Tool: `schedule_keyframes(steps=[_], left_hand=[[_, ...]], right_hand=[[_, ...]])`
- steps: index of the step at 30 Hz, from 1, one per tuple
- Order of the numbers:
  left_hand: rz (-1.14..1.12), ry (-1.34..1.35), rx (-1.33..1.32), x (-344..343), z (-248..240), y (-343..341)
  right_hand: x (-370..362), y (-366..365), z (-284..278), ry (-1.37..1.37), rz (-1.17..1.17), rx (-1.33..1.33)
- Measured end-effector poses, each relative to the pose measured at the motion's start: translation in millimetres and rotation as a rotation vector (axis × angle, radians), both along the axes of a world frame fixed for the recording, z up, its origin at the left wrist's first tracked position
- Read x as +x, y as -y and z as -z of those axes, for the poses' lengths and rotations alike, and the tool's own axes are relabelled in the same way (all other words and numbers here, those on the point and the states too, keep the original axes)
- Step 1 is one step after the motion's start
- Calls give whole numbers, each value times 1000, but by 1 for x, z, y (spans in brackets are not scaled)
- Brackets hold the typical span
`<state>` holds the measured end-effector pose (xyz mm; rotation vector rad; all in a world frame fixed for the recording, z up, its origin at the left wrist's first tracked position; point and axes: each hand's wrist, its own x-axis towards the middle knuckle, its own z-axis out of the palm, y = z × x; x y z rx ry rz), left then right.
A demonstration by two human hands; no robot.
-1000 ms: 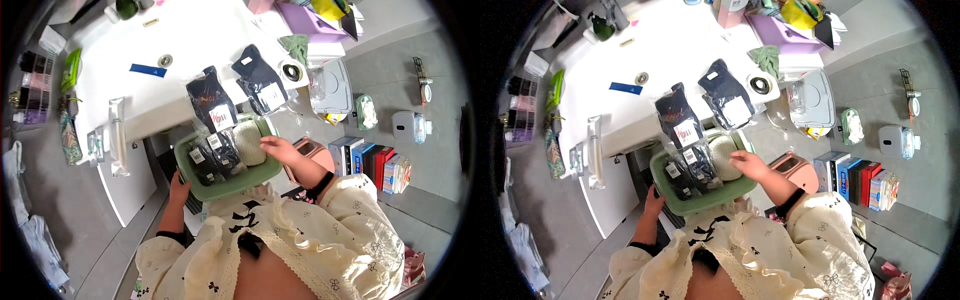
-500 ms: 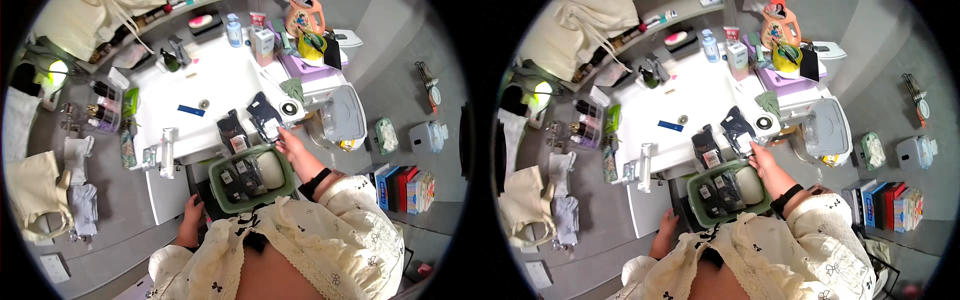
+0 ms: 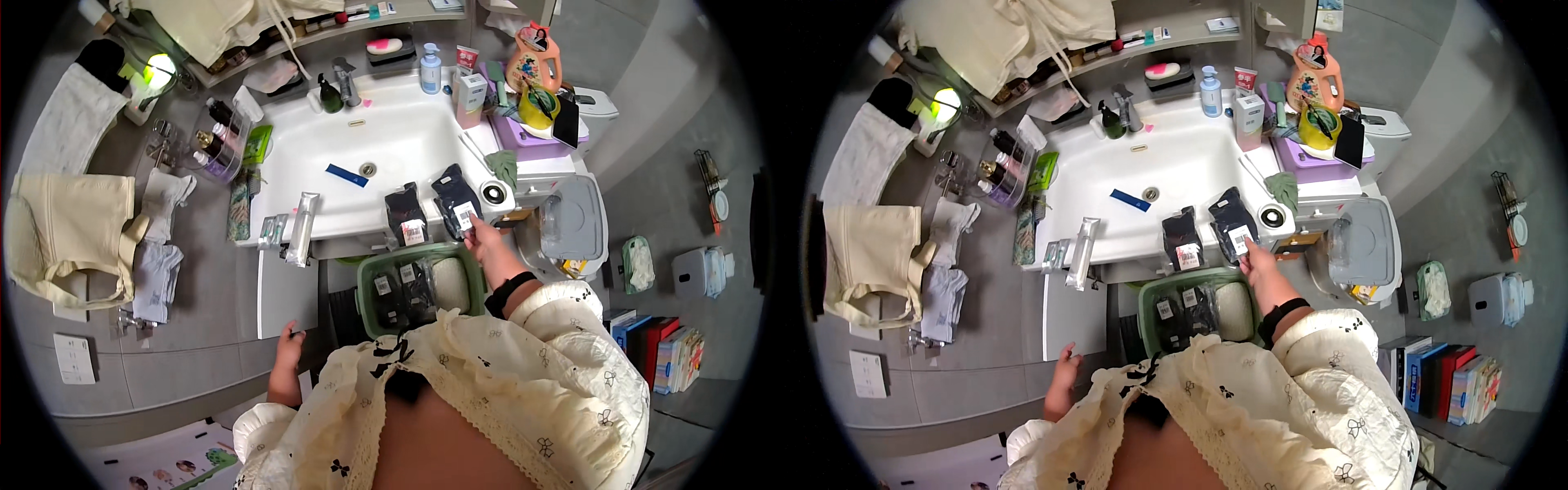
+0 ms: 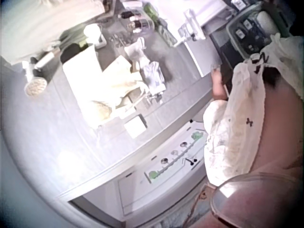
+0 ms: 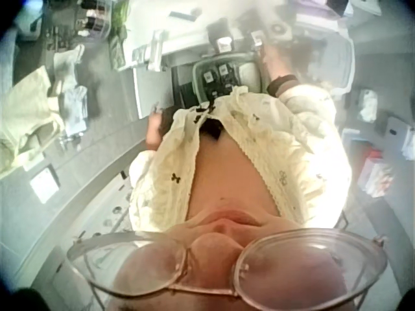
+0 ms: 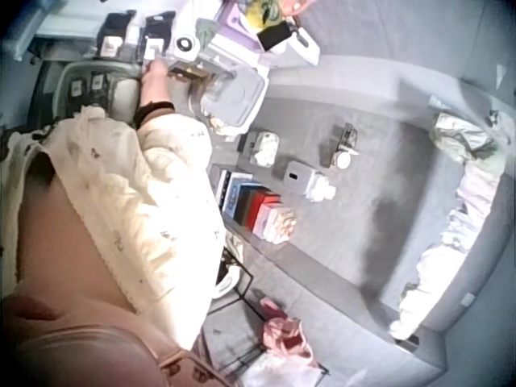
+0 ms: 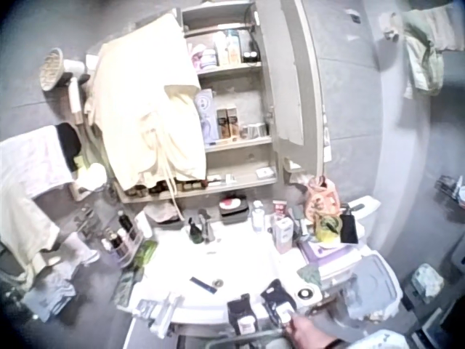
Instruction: Sorting various items into a green plastic container near a sink.
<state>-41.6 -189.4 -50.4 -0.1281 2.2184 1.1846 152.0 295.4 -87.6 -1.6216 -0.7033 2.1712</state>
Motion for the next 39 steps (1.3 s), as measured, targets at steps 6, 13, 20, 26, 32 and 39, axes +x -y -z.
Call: schedule_keyframes(steps=[6,13,20,26,32,39], left_hand=[[5,20,25,-8,-8,17],[89,-83,239,-29,-63,-34],[513,-378,547,-43,-127,-129],[1253,145,413,9,-152,-201],[1146,96,232,8,-115,-200],[795,124,286,-23,-98,-147]], right_hand=[[2,-3,-16,-144,-68,46],[-4,33,-94,-314,-172,382],[-7,128,-171,-9,-978,1142],[-11,166,-172,-91,-1170,1211],[-11,171,-149,-156,-762,928],[-11,140,-81,63,-400,245]])
